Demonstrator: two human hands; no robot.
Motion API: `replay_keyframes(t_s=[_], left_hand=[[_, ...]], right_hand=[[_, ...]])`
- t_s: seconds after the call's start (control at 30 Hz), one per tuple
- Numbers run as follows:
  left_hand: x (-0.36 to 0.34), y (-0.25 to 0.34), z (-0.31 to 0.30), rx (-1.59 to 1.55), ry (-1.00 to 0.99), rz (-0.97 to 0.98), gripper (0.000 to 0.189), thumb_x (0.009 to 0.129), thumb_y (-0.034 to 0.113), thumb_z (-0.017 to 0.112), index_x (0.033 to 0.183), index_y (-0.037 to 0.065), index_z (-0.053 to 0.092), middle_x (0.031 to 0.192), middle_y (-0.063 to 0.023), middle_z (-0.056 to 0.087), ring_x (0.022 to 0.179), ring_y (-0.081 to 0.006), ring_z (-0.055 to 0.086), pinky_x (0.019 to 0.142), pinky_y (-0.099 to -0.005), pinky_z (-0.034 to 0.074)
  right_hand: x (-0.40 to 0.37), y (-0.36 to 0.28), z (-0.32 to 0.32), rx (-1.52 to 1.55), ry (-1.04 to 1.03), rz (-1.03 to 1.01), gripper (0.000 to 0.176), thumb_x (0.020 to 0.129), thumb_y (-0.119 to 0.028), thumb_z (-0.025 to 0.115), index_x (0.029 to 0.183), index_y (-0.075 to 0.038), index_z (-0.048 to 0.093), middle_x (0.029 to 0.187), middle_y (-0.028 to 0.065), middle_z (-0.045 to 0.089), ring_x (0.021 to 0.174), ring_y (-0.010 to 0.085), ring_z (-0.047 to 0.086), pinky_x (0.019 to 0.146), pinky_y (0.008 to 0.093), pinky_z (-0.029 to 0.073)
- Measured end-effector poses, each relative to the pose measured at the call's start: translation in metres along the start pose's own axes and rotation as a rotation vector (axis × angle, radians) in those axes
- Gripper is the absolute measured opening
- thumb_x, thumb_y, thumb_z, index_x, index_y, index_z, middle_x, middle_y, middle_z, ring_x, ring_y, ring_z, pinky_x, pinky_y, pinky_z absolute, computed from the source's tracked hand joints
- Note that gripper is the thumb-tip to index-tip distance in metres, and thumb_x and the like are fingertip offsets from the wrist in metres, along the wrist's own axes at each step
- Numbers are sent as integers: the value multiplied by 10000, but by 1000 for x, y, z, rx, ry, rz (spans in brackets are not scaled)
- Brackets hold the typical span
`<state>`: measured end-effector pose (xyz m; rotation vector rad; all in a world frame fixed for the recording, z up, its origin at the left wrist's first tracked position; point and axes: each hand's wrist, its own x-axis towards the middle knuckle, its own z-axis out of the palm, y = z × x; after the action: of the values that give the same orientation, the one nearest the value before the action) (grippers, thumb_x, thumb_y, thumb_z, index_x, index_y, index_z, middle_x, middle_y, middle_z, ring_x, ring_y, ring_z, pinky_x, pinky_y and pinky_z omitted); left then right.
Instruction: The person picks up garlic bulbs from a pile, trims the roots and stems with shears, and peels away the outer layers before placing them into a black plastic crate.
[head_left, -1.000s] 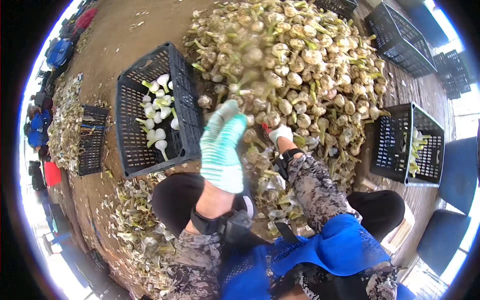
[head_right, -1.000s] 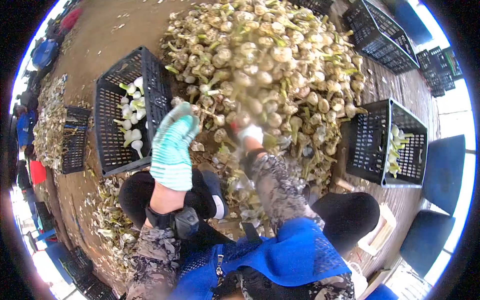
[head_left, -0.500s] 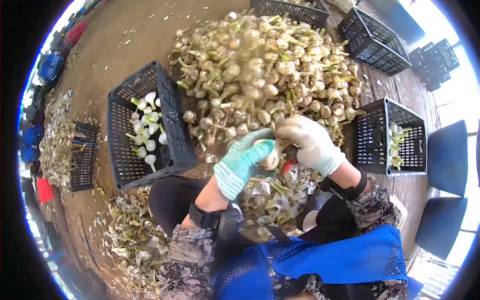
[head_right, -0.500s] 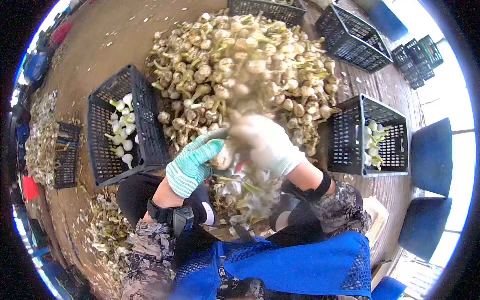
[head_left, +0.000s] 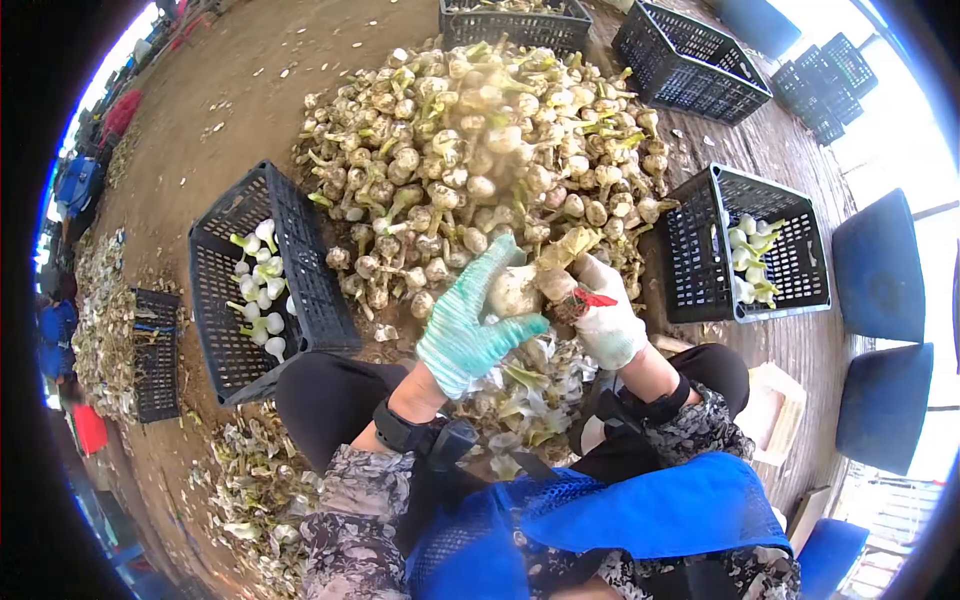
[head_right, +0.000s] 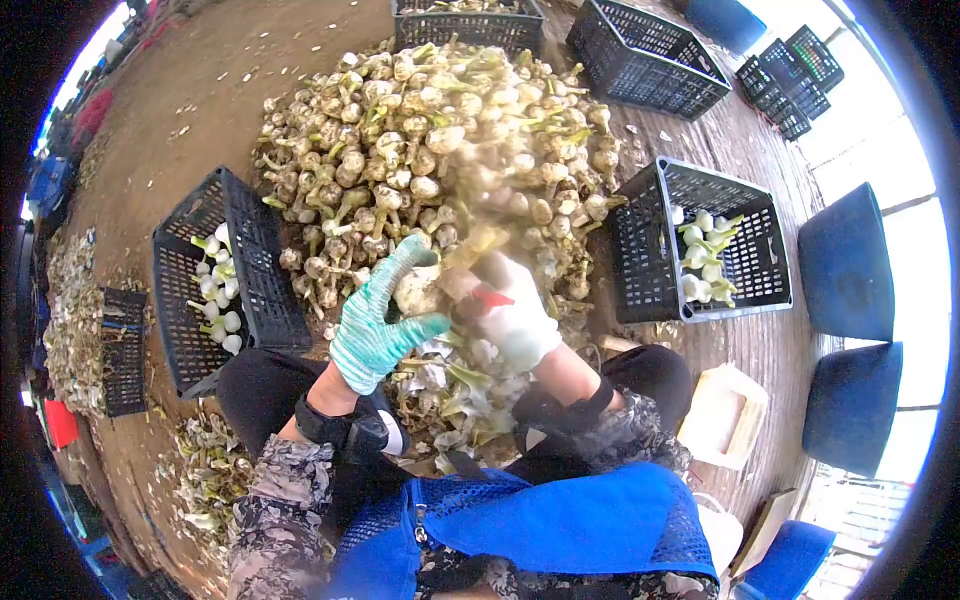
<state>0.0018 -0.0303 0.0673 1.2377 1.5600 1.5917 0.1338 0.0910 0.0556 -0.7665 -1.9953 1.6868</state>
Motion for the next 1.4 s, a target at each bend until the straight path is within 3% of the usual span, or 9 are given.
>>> replay_keyframes(t_s=[0.07, 0.3, 0.47, 0.9, 0.97, 1.1, 1.2, 1.23, 1.4], left_hand=[[1, -2, 1, -112, -29, -31, 787, 690, 181, 764, 1330, 18, 335, 1202, -115, 514, 1082, -168, 492, 918, -295, 408], [6, 5, 7, -375, -39, -187, 813, 735, 133, 728, 1371, 6, 237, 1216, -136, 461, 1065, -180, 480, 901, -286, 418], [6, -7, 7, -77, -35, -47, 798, 727, 141, 734, 1359, 1, 267, 1216, -146, 468, 1084, -199, 484, 912, -300, 412], [0, -15, 15, 350, 75, 263, 1026, 528, 149, 827, 1364, 26, 245, 1255, -165, 398, 1163, -315, 374, 963, -379, 352], [-1, -13, 18, 85, 127, 190, 897, 659, 164, 773, 1369, 40, 238, 1173, -146, 477, 995, -235, 504, 855, -321, 435], [-5, -8, 16, -929, 92, -567, 670, 817, 403, 614, 1305, 32, 343, 895, -46, 580, 700, -116, 560, 660, -229, 483], [8, -22, 11, -926, 228, -601, 571, 803, 473, 599, 1153, 37, 483, 852, -33, 573, 674, -116, 566, 607, -234, 483], [8, -21, 6, -1031, 167, -758, 477, 806, 486, 589, 1011, 58, 543, 813, -21, 566, 662, -113, 558, 610, -231, 478], [1, -37, 28, -821, 236, -602, 620, 785, 254, 689, 1273, 24, 384, 1076, -63, 521, 803, -108, 558, 660, -209, 485]], right_hand=[[-4, -23, -5, 164, -47, 250, 225, 826, -191, 589, 938, 4, 578, 785, 12, 577, 628, 79, 531, 542, 219, 423], [3, -4, -11, 331, -87, 225, 267, 793, -287, 613, 772, -27, 556, 598, -15, 496, 475, 71, 457, 429, 207, 337], [7, -14, -11, 84, -89, 131, 252, 784, -266, 619, 791, -17, 578, 598, -1, 513, 462, 79, 460, 415, 222, 334], [3, 2, -3, 462, 60, 199, 156, 730, -71, 616, 881, -38, 606, 752, 20, 604, 624, 95, 558, 517, 218, 421], [5, 12, 7, 567, 141, 213, 163, 725, -18, 602, 888, -23, 603, 756, 39, 614, 653, 113, 576, 582, 237, 458], [5, 7, 20, -124, 238, -234, 262, 713, 31, 630, 963, -22, 574, 855, 137, 605, 733, 254, 586, 680, 316, 469], [5, 16, 15, -271, 74, -242, 202, 760, -25, 617, 957, -11, 575, 891, 124, 607, 779, 216, 584, 717, 326, 463], [3, 15, 11, -236, -3, 41, 183, 807, -103, 602, 960, -7, 573, 928, 95, 604, 842, 180, 570, 735, 325, 456], [3, 12, -1, 426, -110, 118, 203, 822, -148, 607, 964, -5, 576, 827, 62, 593, 778, 120, 559, 716, 267, 454]])
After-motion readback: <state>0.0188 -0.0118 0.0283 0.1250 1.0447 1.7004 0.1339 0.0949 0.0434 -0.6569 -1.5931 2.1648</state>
